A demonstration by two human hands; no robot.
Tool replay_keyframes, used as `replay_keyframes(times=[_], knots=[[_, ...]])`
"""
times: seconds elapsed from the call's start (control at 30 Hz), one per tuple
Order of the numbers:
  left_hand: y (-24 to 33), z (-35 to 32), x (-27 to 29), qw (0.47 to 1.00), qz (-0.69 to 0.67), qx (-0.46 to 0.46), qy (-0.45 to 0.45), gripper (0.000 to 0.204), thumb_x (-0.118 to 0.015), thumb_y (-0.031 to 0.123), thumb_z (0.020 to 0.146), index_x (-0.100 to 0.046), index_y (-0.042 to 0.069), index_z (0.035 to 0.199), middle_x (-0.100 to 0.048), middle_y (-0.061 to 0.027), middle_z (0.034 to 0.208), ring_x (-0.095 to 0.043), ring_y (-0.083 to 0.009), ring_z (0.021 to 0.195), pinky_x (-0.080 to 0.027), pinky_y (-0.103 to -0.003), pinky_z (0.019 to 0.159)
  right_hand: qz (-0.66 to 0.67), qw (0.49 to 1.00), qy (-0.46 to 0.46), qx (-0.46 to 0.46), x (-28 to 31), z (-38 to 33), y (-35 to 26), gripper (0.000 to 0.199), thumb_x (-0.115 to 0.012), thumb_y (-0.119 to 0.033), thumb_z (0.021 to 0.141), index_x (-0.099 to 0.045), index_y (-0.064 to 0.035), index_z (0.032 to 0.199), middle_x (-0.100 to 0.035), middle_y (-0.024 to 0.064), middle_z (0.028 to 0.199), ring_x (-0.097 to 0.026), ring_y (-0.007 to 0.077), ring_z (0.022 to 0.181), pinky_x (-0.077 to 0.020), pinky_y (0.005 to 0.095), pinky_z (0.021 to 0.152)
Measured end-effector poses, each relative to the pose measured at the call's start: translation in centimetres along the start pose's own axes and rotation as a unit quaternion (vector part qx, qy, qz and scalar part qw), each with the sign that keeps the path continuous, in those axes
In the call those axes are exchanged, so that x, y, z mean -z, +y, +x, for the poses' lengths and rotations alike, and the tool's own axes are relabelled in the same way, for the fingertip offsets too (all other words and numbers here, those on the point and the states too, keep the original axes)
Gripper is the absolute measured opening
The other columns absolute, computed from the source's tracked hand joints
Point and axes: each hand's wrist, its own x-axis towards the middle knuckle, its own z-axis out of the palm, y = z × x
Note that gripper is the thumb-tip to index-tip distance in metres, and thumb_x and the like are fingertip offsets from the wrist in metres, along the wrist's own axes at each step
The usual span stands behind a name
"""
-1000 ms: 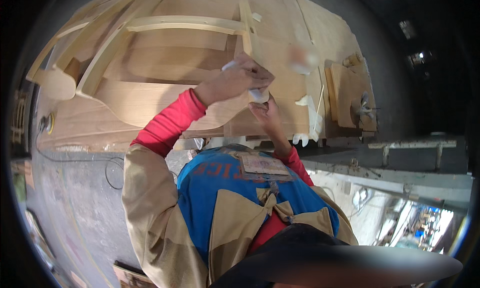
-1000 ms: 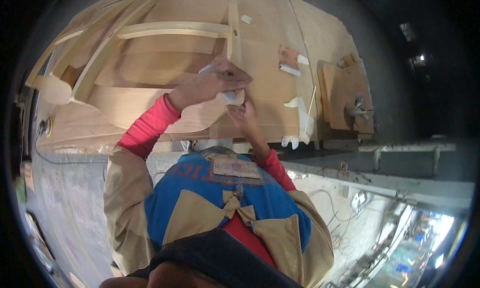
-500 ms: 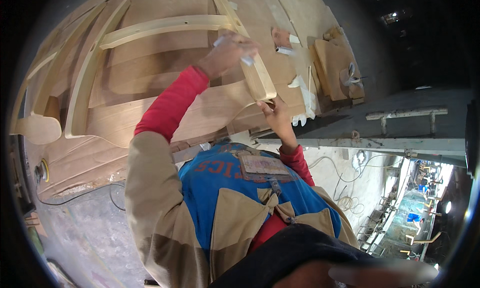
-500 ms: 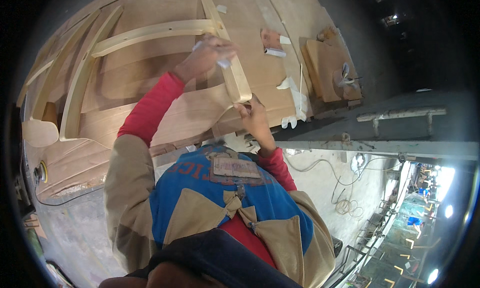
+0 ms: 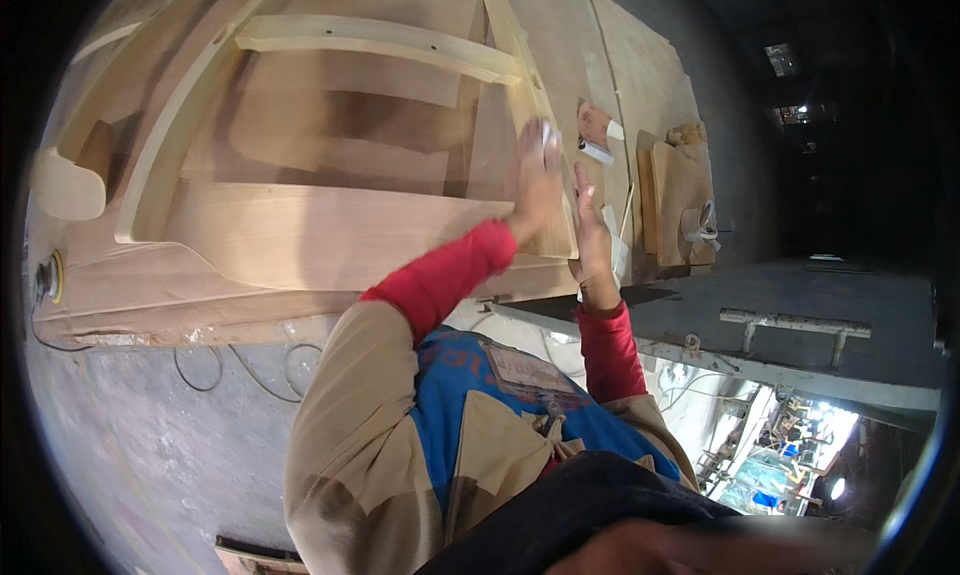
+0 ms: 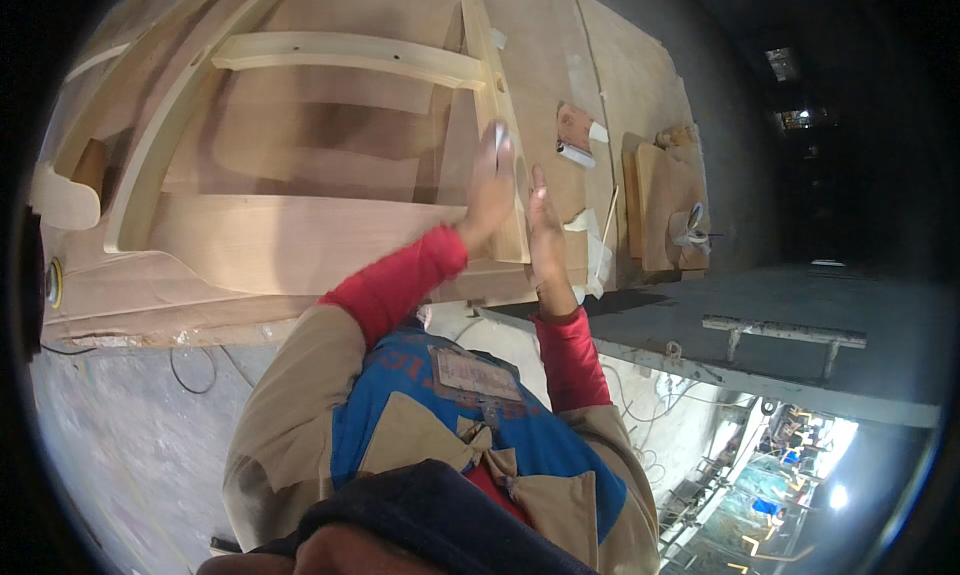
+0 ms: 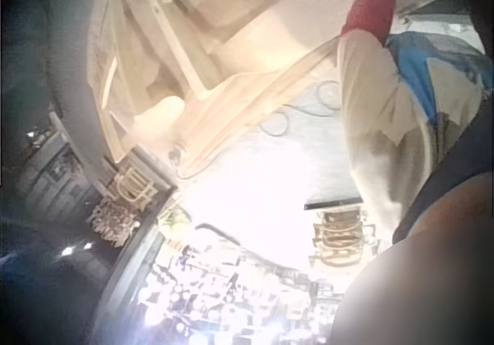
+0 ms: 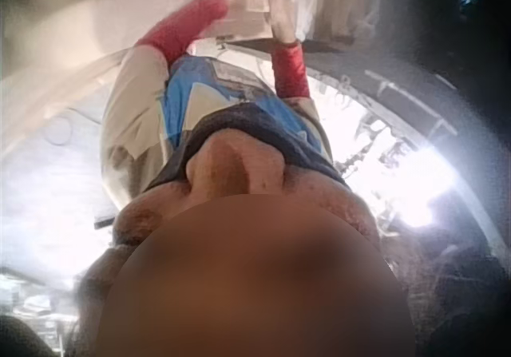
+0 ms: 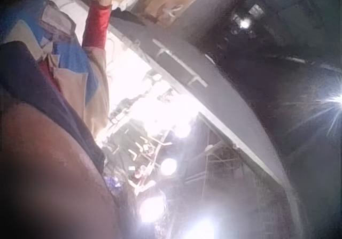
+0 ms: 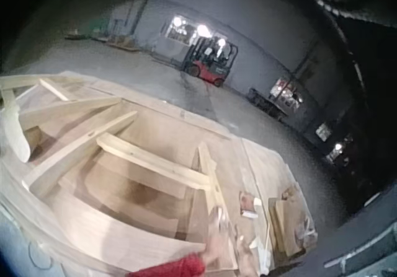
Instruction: The person sands a wooden chair frame using a sanding block, working on the legs, seat, and backrest. The person repositions the chair multiple times to access different surfaces and continues sanding by hand.
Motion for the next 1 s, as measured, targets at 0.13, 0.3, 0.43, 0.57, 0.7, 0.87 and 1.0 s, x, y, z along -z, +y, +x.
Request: replay_keyframes(times=[0.13,0.3,0.43,0.57,0.7,0.87,1.0], knots=[[1.0,4.9,1.3,0.980,-0.022,0.192,-0.052,0.041,-0.041,0.027,0.102,-0.056,-0.005,0.122,-0.061,-0.0241,0.118,-0.059,-0.0412,0.105,-0.046,-0.044,0.090,-0.203,0.971,-0.036,0.124,1.4,0.3,2.2,0.064,-0.038,-0.044,0.104,-0.028,-0.0015,0.151,-0.028,0.0131,0.156,-0.021,0.0238,0.146,-0.0170,0.0341,0.118],[7.1,0.7,5.4,0.969,-0.244,0.032,-0.004,0.038,-0.044,0.031,0.103,-0.060,-0.002,0.114,-0.067,-0.0130,0.097,-0.064,-0.0239,0.087,-0.050,-0.036,0.076,-0.189,0.930,-0.096,0.302,2.2,1.8,2.5,0.058,-0.051,-0.031,0.101,-0.035,-0.0004,0.147,-0.037,0.0135,0.150,-0.034,0.0202,0.138,-0.0277,0.0319,0.112],[10.2,0.9,8.8,0.891,-0.417,0.126,-0.126,0.034,-0.052,0.029,0.101,-0.057,0.001,0.119,-0.064,-0.0051,0.103,-0.060,-0.0095,0.095,-0.049,-0.027,0.079,-0.167,0.914,-0.199,0.311,0.7,2.2,-1.2,0.044,-0.066,-0.017,0.094,-0.051,0.0001,0.131,-0.061,0.0088,0.125,-0.056,0.0126,0.113,-0.0427,0.0282,0.097],[12.4,1.5,11.4,0.900,-0.366,0.114,-0.209,0.039,-0.064,0.027,0.095,-0.054,0.003,0.124,-0.062,-0.0027,0.108,-0.060,-0.0103,0.098,-0.048,-0.028,0.084,-0.087,0.921,-0.171,0.338,-1.3,2.0,-3.9,0.032,-0.069,-0.007,0.090,-0.056,-0.0017,0.119,-0.065,0.0012,0.103,-0.059,0.0084,0.091,-0.0468,0.0262,0.083],[12.8,0.3,12.6,0.825,-0.458,0.230,-0.237,0.044,-0.069,0.023,0.092,-0.051,0.005,0.127,-0.060,-0.0015,0.113,-0.058,-0.0112,0.102,-0.047,-0.030,0.089,-0.163,0.923,-0.236,0.258,-2.7,1.9,-2.8,0.039,-0.063,-0.015,0.095,-0.051,-0.0031,0.131,-0.065,0.0028,0.108,-0.059,0.0084,0.099,-0.0455,0.0260,0.088],[8.8,0.1,11.6,0.945,-0.297,0.034,-0.130,0.041,-0.065,0.020,0.093,-0.051,0.002,0.126,-0.057,-0.0121,0.117,-0.056,-0.0212,0.108,-0.045,-0.035,0.092,-0.505,0.725,-0.111,0.454,-1.4,1.5,-1.8,0.066,-0.063,-0.022,0.092,-0.033,-0.0036,0.148,-0.032,0.0191,0.151,-0.027,0.0292,0.143,-0.0238,0.0407,0.115],[5.1,-2.1,9.0,0.993,-0.094,0.030,0.057,0.042,-0.063,0.022,0.092,-0.051,-0.002,0.125,-0.055,-0.0201,0.118,-0.055,-0.0321,0.109,-0.043,-0.041,0.094,-0.527,0.754,-0.036,0.389,1.5,0.8,0.0,0.060,-0.056,-0.028,0.098,-0.033,-0.0052,0.148,-0.033,0.0163,0.151,-0.029,0.0266,0.141,-0.0237,0.0378,0.115]])
